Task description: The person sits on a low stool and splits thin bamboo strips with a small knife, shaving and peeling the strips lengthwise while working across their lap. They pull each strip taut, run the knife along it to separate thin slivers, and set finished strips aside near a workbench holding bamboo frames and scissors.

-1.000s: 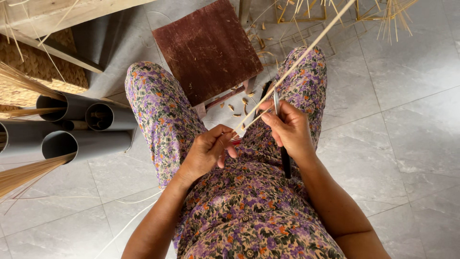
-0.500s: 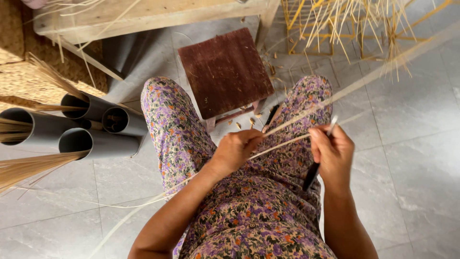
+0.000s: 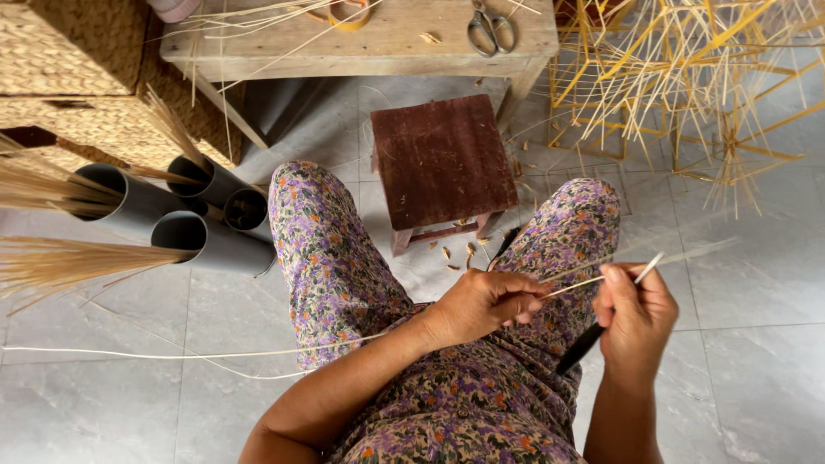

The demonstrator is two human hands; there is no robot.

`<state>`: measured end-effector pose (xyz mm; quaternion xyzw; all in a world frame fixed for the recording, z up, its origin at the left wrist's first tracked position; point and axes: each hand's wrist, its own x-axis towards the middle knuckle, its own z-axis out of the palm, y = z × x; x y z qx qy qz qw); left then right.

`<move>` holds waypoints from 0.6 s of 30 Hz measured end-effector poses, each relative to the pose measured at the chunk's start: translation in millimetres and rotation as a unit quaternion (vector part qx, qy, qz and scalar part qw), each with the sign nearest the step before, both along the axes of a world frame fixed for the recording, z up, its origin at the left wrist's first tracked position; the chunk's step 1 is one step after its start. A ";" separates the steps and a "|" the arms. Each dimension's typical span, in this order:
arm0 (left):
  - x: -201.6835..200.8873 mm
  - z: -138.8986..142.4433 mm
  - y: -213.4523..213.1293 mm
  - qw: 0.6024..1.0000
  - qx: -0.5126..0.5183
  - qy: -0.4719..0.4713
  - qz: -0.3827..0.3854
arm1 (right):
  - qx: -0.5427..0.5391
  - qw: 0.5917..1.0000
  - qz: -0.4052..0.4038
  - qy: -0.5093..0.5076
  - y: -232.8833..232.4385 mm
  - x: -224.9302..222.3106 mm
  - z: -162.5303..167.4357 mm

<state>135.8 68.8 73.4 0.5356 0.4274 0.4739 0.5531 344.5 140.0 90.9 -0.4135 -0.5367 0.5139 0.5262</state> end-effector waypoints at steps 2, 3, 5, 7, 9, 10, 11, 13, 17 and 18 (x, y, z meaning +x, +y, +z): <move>-5.8 8.1 -5.2 0.998 0.013 0.038 0.042 | 0.000 0.999 0.039 -0.011 -0.7 -7.1 0.6; -11.3 11.9 -6.3 0.996 0.021 0.058 0.061 | 0.000 0.998 0.061 -0.020 -1.1 -10.2 2.4; -27.5 18.9 -8.8 0.994 0.002 0.057 0.098 | -0.003 0.994 0.104 -0.046 -2.3 -14.3 8.7; -44.3 25.9 -11.5 0.990 -0.024 0.040 0.130 | -0.014 0.986 0.144 -0.080 -3.7 -16.2 17.5; -57.1 32.6 -18.0 0.986 -0.060 0.008 0.156 | -0.033 0.975 0.199 -0.092 -5.1 -18.8 26.0; -61.2 36.2 -22.7 0.985 -0.047 0.038 0.164 | -0.042 0.969 0.224 -0.098 -6.1 -20.6 30.2; -64.8 39.8 -27.3 0.982 -0.035 0.067 0.174 | -0.037 0.962 0.254 -0.096 -6.7 -22.4 34.2; -73.2 47.1 -33.1 0.978 0.014 0.105 0.179 | -0.026 0.944 0.315 -0.092 -5.9 -28.8 41.3; -84.0 64.1 -43.0 0.972 0.016 0.167 0.163 | -0.046 0.942 0.333 -0.002 1.2 -41.2 55.0; -86.5 68.1 -44.4 0.968 -0.019 0.190 0.160 | -0.055 0.943 0.327 0.022 5.0 -43.8 57.8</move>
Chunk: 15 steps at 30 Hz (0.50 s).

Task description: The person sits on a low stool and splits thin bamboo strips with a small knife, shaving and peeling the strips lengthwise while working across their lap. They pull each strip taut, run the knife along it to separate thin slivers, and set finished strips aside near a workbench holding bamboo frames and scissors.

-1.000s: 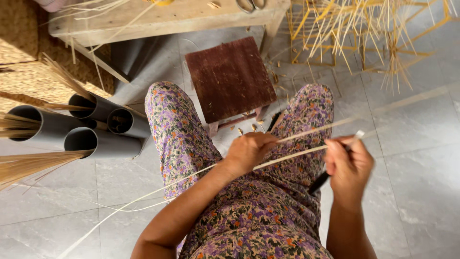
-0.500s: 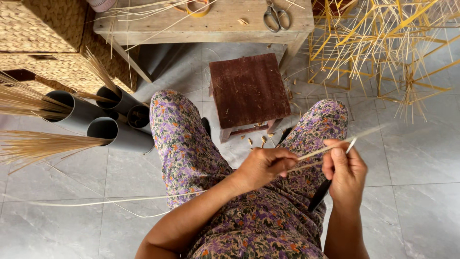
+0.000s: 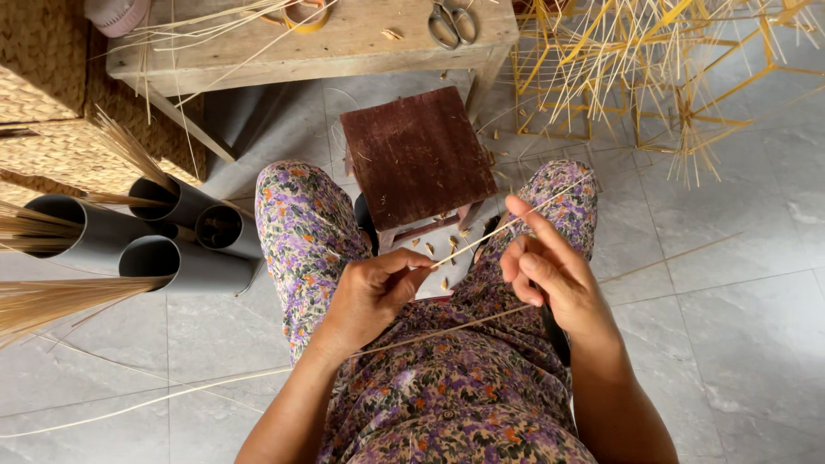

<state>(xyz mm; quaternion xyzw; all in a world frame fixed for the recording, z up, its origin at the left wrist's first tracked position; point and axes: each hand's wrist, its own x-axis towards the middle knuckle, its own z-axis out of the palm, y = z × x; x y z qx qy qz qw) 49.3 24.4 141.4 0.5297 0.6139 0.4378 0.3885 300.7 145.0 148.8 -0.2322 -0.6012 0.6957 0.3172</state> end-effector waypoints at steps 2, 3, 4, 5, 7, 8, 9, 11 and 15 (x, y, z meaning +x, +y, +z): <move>-5.4 6.6 -3.0 1.000 0.016 0.008 0.008 | -0.014 1.000 -0.018 0.013 4.1 -0.8 4.6; -8.4 9.3 -3.8 1.000 0.025 0.012 0.012 | -0.008 1.000 -0.028 0.008 6.5 0.4 6.6; -11.2 11.3 -4.2 1.000 0.015 0.009 0.013 | 0.000 0.999 -0.039 0.004 8.9 1.9 7.7; -13.3 12.9 -5.6 1.000 0.005 0.006 0.015 | 0.012 0.999 -0.040 0.001 10.4 3.5 7.9; -16.1 15.1 -9.2 1.000 0.012 0.004 0.015 | 0.030 0.999 -0.040 -0.009 10.9 6.5 5.7; -16.9 15.9 -10.3 0.999 0.033 0.006 0.013 | 0.041 0.997 -0.060 -0.027 10.0 7.1 3.0; -17.3 16.8 -10.4 0.998 0.057 0.010 0.012 | 0.055 0.994 -0.079 -0.044 9.9 7.3 0.0; -16.6 19.2 -9.2 0.999 0.026 -0.010 0.020 | 0.100 0.986 -0.111 -0.073 13.1 5.1 -6.7; -3.3 27.0 -7.1 0.998 0.025 -0.036 0.034 | 0.136 0.973 -0.169 -0.075 17.9 -5.6 -19.8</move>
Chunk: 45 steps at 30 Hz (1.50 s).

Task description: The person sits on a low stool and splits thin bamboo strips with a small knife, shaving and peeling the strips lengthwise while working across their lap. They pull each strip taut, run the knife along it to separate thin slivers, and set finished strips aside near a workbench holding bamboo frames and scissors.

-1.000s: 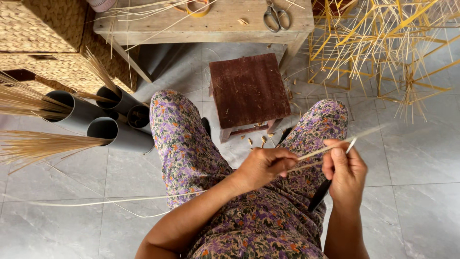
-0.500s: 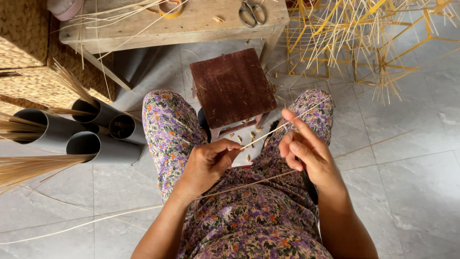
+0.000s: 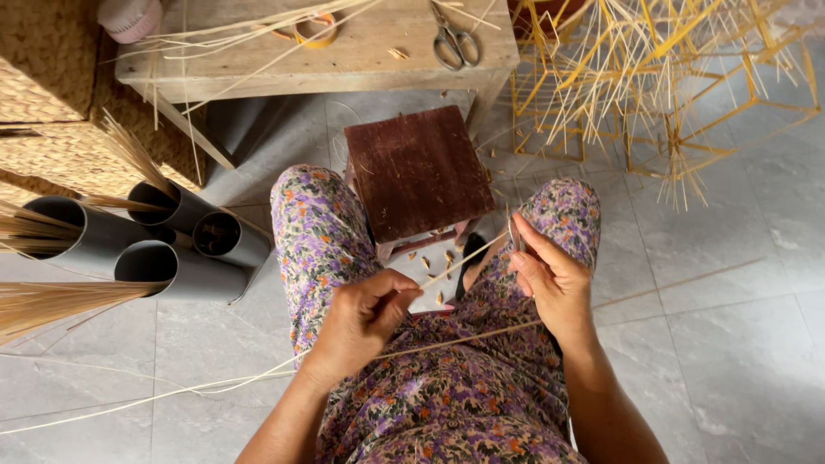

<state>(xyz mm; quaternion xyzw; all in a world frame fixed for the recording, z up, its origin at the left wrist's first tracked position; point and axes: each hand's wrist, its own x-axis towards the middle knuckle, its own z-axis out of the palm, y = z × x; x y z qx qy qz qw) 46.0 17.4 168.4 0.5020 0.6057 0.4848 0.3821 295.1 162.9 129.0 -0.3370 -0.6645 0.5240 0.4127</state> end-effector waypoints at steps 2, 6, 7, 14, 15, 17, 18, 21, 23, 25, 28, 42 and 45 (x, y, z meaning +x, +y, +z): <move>10.1 2.4 4.3 0.999 0.004 0.038 0.001 | 0.013 0.999 -0.038 0.016 7.3 -9.3 -5.1; 25.0 5.2 7.9 0.997 0.077 -0.007 -0.017 | -0.036 0.983 -0.149 0.102 39.9 -11.9 0.9; 25.3 5.5 9.5 0.998 0.068 0.009 -0.006 | -0.074 0.971 -0.177 0.145 50.3 -6.8 6.3; 24.5 2.2 29.2 0.997 0.037 0.050 0.047 | -0.129 0.984 0.007 0.123 28.3 12.4 5.5; 27.4 1.1 32.9 0.997 0.033 0.054 0.052 | -0.141 0.985 0.042 0.095 17.6 5.3 -1.0; 34.8 -1.4 40.6 0.998 0.009 0.054 0.021 | -0.070 0.993 0.087 0.043 1.5 -7.6 -11.5; 38.2 -2.1 44.3 0.999 -0.003 0.053 0.007 | -0.100 0.990 0.084 0.062 -2.6 -11.2 -14.1; 46.4 -3.4 51.4 0.998 0.029 0.045 -0.023 | -0.167 0.978 0.050 0.117 8.2 -10.1 -13.8; 42.3 -4.0 54.7 0.994 0.088 0.058 -0.028 | -0.185 0.972 -0.002 0.148 40.1 0.1 -8.8; 25.1 -5.9 54.6 0.997 0.051 0.058 -0.032 | -0.182 0.959 -0.060 0.208 87.4 25.7 -0.9; -25.7 -11.0 42.5 0.995 -0.095 0.005 -0.024 | -0.163 0.946 -0.113 0.255 164.6 83.8 11.3; -239.6 -12.2 -53.9 0.967 -0.090 0.151 0.184 | -0.134 0.849 -0.237 0.452 306.2 195.4 17.8; -230.1 -7.0 -18.5 0.955 -0.147 0.071 0.249 | -0.153 0.884 -0.197 0.396 308.0 159.3 14.8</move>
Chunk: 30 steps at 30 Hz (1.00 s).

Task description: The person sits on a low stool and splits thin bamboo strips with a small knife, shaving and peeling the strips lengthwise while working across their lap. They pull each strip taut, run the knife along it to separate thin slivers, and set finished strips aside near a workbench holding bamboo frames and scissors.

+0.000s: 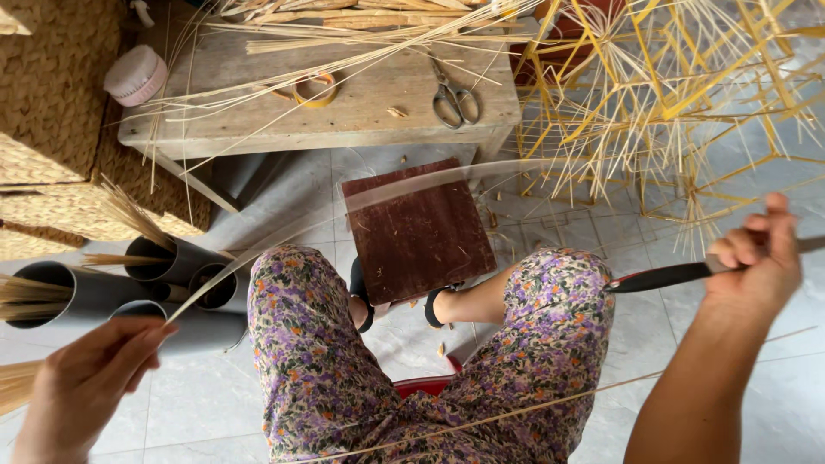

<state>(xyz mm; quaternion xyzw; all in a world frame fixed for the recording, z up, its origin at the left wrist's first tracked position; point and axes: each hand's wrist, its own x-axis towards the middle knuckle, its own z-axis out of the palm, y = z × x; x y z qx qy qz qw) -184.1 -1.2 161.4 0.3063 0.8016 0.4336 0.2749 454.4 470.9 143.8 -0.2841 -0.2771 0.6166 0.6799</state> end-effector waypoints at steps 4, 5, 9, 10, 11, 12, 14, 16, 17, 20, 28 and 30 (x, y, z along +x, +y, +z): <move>13.3 2.4 55.7 0.996 0.083 0.002 -0.015 | -0.010 0.992 0.111 -0.066 -5.9 -65.1 -13.1; 13.5 3.8 66.4 0.997 0.080 -0.004 -0.005 | -0.016 0.987 0.149 -0.060 -7.6 -81.0 -17.8; 8.4 8.9 90.9 0.982 0.180 -0.061 0.014 | -0.033 0.961 0.272 -0.048 -14.0 -137.6 -40.1; 4.7 9.8 93.3 0.976 0.204 -0.067 0.028 | -0.035 0.953 0.297 -0.050 -13.8 -149.4 -44.6; 0.1 10.3 93.8 0.970 0.228 -0.073 0.042 | -0.050 0.949 0.307 -0.053 -13.3 -159.9 -49.9; -5.4 10.8 92.5 0.967 0.243 -0.057 0.050 | -0.064 0.944 0.318 -0.056 -13.1 -168.6 -55.0; -17.2 10.1 87.3 0.960 0.270 -0.025 0.066 | -0.087 0.938 0.328 -0.066 -11.7 -176.9 -61.9; -30.5 8.7 82.0 0.949 0.300 -0.002 0.096 | -0.101 0.937 0.323 -0.081 -8.9 -176.9 -66.4; -36.3 7.9 80.5 0.943 0.315 0.007 0.108 | -0.105 0.937 0.323 -0.082 -7.2 -175.9 -68.4; -45.3 6.5 78.1 0.942 0.323 -0.028 0.091 | -0.108 0.936 0.326 -0.074 -4.1 -172.8 -74.1; -49.7 19.9 115.6 0.970 0.236 0.023 0.058 | -0.113 0.934 0.330 -0.080 -9.1 -179.2 -66.4; -47.4 21.3 126.7 0.968 0.246 0.021 0.040 | -0.119 0.938 0.311 -0.096 -13.4 -179.6 -62.4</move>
